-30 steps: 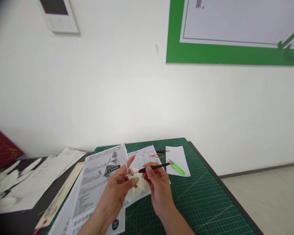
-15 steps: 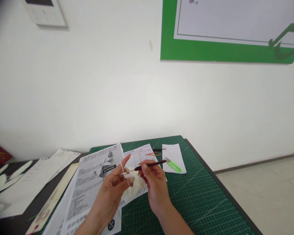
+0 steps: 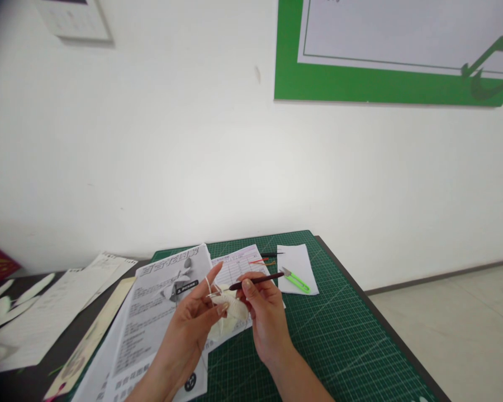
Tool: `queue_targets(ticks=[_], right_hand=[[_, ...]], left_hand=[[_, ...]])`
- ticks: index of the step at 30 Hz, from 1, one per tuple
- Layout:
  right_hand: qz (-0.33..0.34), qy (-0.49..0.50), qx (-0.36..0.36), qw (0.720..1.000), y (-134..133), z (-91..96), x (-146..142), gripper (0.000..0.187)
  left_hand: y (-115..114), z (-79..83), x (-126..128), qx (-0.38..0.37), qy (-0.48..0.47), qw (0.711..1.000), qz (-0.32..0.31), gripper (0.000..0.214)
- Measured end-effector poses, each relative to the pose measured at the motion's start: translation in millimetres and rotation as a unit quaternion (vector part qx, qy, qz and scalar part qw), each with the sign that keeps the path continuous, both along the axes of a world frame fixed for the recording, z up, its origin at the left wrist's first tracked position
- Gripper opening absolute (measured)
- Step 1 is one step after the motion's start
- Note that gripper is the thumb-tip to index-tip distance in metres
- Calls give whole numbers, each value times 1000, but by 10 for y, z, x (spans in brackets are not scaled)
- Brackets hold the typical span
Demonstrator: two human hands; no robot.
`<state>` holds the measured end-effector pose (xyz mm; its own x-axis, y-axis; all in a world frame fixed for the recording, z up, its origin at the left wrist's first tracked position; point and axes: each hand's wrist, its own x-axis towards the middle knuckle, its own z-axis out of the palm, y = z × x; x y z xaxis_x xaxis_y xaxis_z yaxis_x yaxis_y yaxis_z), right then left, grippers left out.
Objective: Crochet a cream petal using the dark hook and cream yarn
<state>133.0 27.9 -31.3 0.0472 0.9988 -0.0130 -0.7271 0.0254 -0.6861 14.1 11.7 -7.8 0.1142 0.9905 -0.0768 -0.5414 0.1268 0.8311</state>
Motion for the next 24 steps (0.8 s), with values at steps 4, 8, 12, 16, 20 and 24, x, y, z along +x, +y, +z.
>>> queue_targets(ticks=[4, 8, 12, 16, 20, 24], right_hand=[[2, -2, -2, 1000, 1, -3, 3, 20], [5, 8, -6, 1000, -1, -14, 11, 20], [9, 11, -5, 1000, -2, -21, 9, 20], [8, 12, -5, 1000, -1, -20, 2, 21], [4, 12, -13, 1000, -10, -8, 4, 22], [1, 6, -21, 1000, -19, -4, 5, 23]], left_hand=[[7, 2, -5, 1, 4, 1000, 4, 67], [18, -27, -19, 5, 4, 1000, -1, 64], [19, -35, -24, 0, 13, 1000, 2, 64], [17, -29, -20, -3, 1, 1000, 7, 60], [7, -21, -16, 7, 15, 1000, 9, 61], [-1, -31, -19, 4, 32, 999, 34, 62]])
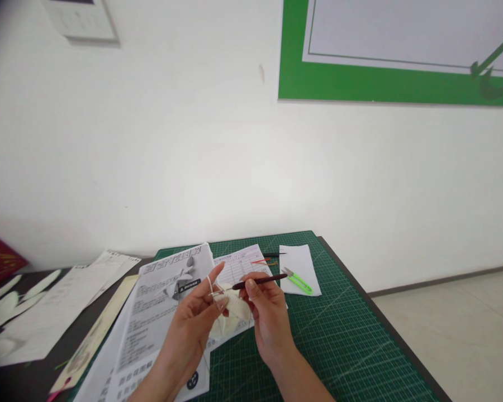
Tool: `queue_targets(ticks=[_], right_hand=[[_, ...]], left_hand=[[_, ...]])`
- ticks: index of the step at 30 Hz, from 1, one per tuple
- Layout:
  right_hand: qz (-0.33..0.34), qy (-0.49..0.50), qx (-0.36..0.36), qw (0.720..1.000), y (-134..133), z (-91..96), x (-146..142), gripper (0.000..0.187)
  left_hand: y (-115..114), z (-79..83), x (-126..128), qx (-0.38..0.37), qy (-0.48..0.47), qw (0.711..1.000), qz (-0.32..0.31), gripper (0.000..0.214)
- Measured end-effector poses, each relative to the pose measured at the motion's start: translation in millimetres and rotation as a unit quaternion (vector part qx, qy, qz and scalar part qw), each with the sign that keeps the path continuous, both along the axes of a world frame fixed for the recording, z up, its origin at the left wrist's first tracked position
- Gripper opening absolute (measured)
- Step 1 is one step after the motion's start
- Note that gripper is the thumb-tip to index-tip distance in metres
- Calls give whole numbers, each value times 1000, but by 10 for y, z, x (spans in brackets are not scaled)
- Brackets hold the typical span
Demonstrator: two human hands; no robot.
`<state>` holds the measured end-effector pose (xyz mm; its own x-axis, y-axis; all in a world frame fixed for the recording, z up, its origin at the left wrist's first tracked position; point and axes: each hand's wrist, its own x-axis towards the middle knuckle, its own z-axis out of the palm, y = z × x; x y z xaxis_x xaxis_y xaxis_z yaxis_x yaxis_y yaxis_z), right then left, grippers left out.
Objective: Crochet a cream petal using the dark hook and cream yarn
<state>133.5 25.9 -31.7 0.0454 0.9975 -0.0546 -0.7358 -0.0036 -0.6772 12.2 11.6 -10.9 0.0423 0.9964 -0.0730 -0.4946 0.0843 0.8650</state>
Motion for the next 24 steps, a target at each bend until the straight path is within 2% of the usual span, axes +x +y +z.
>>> queue_targets(ticks=[7, 13, 24], right_hand=[[-12, -7, -28, 1000, 8, -44, 7, 25], [-12, -1, -47, 999, 14, -57, 6, 26], [-6, 12, -43, 999, 20, -79, 0, 26]], left_hand=[[16, -15, 14, 11, 16, 1000, 11, 55], [13, -24, 20, -4, 13, 1000, 7, 57], [17, -42, 29, -17, 4, 1000, 25, 55]])
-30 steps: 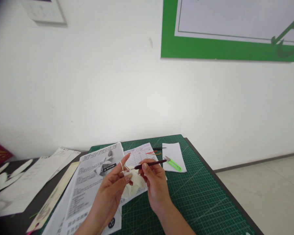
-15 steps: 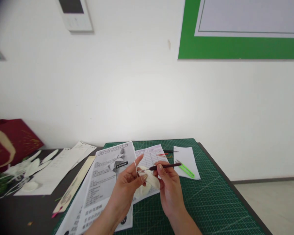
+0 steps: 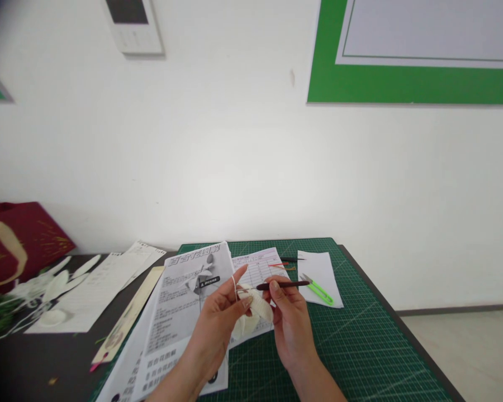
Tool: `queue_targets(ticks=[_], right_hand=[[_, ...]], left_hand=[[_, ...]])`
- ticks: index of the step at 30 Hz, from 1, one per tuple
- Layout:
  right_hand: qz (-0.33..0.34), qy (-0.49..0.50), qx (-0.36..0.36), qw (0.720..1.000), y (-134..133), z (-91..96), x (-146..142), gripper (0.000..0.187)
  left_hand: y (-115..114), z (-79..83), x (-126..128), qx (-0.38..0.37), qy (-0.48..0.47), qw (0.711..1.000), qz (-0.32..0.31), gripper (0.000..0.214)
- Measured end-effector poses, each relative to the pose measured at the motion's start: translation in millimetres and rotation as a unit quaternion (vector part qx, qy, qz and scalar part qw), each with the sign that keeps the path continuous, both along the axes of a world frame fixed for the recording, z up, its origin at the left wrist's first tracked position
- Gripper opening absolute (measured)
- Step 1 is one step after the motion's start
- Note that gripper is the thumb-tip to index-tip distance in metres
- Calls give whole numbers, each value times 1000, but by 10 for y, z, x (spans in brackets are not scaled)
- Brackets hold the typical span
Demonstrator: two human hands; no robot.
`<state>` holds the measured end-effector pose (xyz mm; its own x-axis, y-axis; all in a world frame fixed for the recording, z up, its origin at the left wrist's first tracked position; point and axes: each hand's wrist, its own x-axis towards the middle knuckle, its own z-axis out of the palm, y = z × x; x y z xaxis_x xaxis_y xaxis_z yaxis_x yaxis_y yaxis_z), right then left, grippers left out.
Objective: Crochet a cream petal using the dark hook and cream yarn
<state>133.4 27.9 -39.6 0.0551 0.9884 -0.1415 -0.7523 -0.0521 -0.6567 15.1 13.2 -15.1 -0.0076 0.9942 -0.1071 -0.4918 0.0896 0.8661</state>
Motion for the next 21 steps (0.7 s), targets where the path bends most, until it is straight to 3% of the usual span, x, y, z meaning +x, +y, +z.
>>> queue_targets(ticks=[12, 21], right_hand=[[4, -2, 15, 1000, -4, 8, 3, 24], [15, 4, 21, 1000, -1, 23, 17, 22]], left_hand=[[-4, -35, 7, -2, -17, 1000, 0, 57], [-13, 91, -19, -2, -40, 999, -29, 65]])
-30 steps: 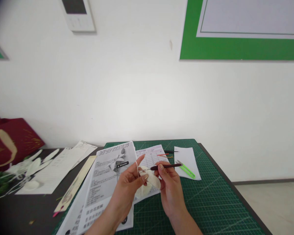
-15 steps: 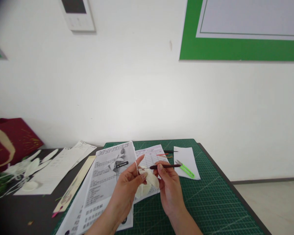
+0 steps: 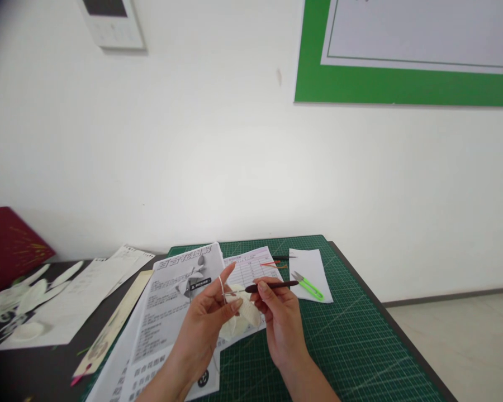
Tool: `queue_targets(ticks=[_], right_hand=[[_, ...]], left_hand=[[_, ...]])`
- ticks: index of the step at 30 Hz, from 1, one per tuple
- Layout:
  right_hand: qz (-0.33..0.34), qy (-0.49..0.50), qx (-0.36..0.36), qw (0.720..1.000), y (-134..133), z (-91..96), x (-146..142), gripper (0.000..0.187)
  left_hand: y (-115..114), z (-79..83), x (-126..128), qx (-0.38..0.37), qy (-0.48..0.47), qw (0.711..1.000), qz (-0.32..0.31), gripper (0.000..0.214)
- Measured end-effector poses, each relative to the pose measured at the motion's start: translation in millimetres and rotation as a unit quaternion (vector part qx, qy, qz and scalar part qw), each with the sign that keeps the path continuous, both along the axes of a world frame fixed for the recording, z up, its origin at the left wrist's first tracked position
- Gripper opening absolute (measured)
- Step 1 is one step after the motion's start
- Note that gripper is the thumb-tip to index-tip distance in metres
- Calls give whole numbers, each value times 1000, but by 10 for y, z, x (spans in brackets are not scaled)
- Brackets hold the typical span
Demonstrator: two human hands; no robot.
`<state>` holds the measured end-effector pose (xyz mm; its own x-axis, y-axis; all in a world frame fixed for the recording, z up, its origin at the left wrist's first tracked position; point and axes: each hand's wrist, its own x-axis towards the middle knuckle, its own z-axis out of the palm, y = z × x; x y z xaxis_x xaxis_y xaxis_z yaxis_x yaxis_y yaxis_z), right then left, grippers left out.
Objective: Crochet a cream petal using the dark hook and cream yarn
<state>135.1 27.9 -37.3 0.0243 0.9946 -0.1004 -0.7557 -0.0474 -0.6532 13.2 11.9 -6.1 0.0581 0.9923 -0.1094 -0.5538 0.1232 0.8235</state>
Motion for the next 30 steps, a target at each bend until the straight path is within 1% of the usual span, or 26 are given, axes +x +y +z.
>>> queue_targets(ticks=[3, 6, 9, 12, 18, 21, 25, 30], right_hand=[[0, 4, 5, 1000, 0, 14, 8, 21], [-3, 3, 11, 1000, -2, 31, 11, 20], [-3, -1, 17, 1000, -5, 48, 12, 20], [-13, -13, 30, 999, -6, 58, 15, 19], [-51, -76, 73, 993, -11, 31, 23, 16], [-61, -107, 89, 988, -14, 16, 27, 13], [-81, -165, 123, 975, -16, 19, 43, 9], [-107, -267, 173, 942, -52, 27, 71, 7]], left_hand=[[7, 3, -24, 1, 21, 1000, 4, 64], [-5, 15, -22, 4, 20, 1000, 4, 63], [-21, 38, 4, 17, 22, 999, 23, 62], [-21, 38, 22, 27, 45, 997, 48, 63], [16, -54, 2, 23, 96, 992, 82, 65], [29, -98, -8, 21, 115, 989, 90, 66], [43, -132, -17, 18, 128, 987, 91, 67], [41, -138, -33, 19, 139, 986, 91, 67]])
